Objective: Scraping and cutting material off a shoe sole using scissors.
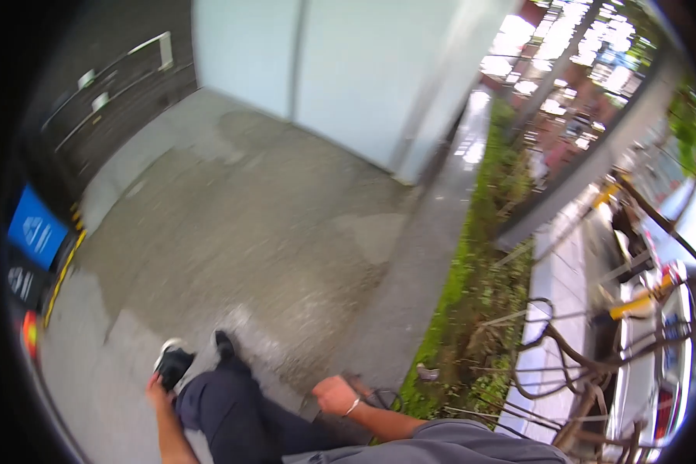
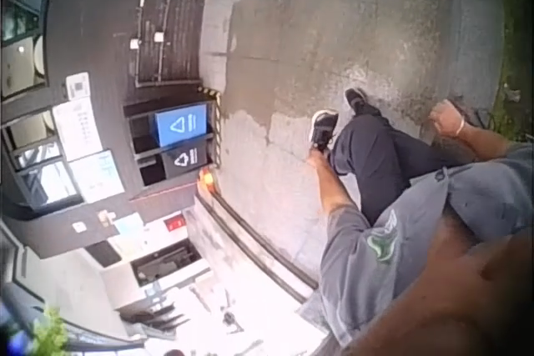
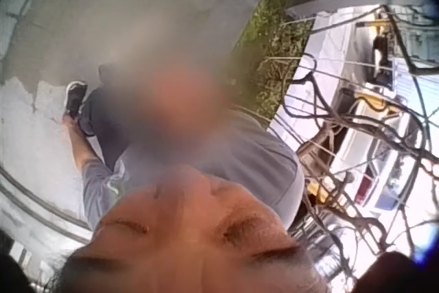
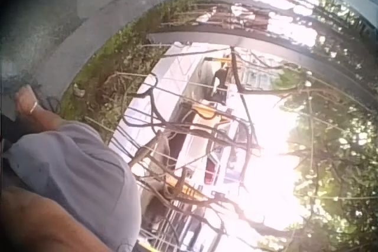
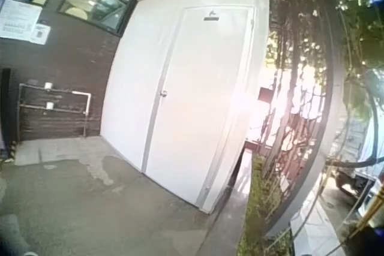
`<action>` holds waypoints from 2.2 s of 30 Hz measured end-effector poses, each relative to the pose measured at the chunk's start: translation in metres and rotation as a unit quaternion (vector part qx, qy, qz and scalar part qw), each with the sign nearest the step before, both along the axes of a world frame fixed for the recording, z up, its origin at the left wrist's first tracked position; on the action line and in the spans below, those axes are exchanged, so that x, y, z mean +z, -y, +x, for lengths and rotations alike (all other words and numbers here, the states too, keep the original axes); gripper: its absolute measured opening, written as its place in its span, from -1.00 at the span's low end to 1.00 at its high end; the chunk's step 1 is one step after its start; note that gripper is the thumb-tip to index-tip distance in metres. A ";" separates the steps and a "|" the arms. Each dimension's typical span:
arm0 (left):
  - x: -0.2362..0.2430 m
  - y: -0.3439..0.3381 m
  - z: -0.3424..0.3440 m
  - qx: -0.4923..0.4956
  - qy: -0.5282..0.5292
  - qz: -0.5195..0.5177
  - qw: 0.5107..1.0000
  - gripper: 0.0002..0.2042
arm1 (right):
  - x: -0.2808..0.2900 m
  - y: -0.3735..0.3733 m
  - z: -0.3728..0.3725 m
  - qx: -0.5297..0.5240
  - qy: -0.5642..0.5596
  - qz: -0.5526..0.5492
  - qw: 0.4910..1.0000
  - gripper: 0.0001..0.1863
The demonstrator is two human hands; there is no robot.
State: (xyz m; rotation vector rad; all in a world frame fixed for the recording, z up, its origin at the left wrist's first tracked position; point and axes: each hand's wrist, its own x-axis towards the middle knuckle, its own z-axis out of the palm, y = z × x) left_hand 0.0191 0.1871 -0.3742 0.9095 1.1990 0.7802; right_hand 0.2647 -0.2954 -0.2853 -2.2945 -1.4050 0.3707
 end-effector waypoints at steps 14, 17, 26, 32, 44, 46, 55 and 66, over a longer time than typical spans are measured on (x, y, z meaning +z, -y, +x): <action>-0.001 0.071 0.030 0.094 -0.345 -0.022 0.933 -0.85 | 0.013 0.001 0.005 -0.009 0.037 0.035 0.999 -0.85; -0.028 0.051 0.002 0.053 -0.508 0.038 0.859 -0.84 | 0.015 -0.001 0.004 -0.010 0.033 0.035 0.999 -0.85; -0.105 0.005 -0.069 0.171 -0.377 -0.225 0.882 -0.64 | 0.019 -0.004 0.003 -0.008 0.048 0.027 0.998 -0.88; -0.128 0.030 -0.033 0.151 -0.305 -0.250 0.907 -0.68 | 0.012 0.001 0.007 -0.011 0.046 0.019 0.999 -0.89; 0.010 0.032 -0.033 0.180 -0.204 -0.323 0.907 -0.58 | 0.022 -0.006 0.003 -0.018 0.034 0.047 0.998 -0.88; 0.015 0.032 -0.019 0.158 -0.186 -0.269 0.932 -0.65 | 0.022 -0.003 0.005 -0.030 0.026 0.046 0.998 -0.87; 0.043 0.055 0.023 0.073 -0.164 -0.236 0.955 -0.64 | 0.012 0.002 0.003 -0.047 0.035 0.042 0.997 -0.88; 0.022 0.025 -0.065 0.044 -0.219 -0.203 0.953 -0.71 | 0.020 -0.008 0.002 -0.019 0.038 0.021 0.999 -0.87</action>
